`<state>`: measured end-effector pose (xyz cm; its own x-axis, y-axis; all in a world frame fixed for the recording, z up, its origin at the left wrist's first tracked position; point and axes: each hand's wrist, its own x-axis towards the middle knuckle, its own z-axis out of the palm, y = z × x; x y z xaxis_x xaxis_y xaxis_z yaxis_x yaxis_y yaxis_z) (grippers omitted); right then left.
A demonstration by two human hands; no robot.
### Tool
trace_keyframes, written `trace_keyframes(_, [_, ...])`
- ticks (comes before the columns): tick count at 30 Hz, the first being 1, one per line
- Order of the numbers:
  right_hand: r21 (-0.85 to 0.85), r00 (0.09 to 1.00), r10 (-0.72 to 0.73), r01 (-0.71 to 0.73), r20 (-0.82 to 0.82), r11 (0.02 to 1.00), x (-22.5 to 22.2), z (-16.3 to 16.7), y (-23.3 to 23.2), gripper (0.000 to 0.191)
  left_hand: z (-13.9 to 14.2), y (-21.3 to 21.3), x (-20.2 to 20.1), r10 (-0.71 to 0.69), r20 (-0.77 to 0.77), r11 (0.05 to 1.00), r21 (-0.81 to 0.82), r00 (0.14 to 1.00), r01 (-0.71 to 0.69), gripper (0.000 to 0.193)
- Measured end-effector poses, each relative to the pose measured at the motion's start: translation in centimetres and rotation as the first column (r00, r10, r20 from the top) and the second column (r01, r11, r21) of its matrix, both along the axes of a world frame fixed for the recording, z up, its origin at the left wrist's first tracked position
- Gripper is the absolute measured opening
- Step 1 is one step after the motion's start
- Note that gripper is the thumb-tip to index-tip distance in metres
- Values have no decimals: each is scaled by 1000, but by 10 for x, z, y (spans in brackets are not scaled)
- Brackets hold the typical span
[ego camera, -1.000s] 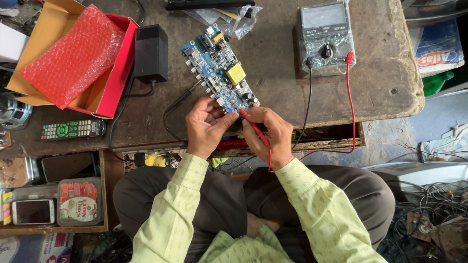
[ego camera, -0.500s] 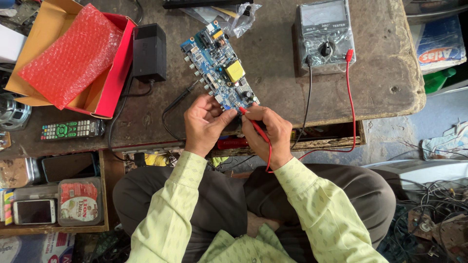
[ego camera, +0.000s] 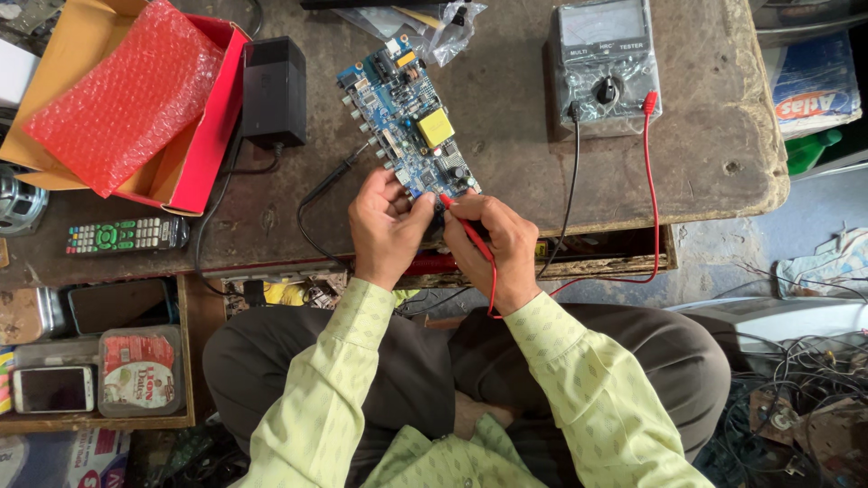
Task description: The person uses a multimeter to test various points on a circuit board, then wraps the board in bubble wrap and places it into a red box.
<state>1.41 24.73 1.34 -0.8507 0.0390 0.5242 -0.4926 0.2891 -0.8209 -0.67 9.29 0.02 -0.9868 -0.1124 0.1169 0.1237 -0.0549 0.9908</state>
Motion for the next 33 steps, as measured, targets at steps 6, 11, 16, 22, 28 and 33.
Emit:
trace_keyframes(6, [5, 999, -37, 37, -28, 999, 0, -2, -5, 15, -1, -1, 0, -22, -13, 999, 38, 1000, 22, 35])
trace_keyframes(11, [11, 995, -55, 57, -82, 998, -1, -5, -8, 16, -1, -2, 0, -38, -3, 998, 44, 999, 38, 34])
trace_keyframes(16, [-14, 995, -50, 49, -83, 999, -1, -6, -7, 17, -1, -3, 0, -20, -7, 1000, 10, 1000, 20, 35])
trace_keyframes(22, [-7, 995, -57, 57, -86, 998, -1, -7, -7, 17, -1, -3, 1, -28, 9, 999, 20, 1000, 28, 33])
trace_keyframes(28, [-4, 998, -63, 63, -30, 998, -1, -6, -6, 15, 0, -3, 4, -6, 13, 1000, 28, 1000, 6, 35])
trace_keyframes(33, [-8, 997, -55, 55, -60, 998, -1, -4, -7, 15, 0, -2, 4, -11, 13, 999, 33, 1000, 11, 36])
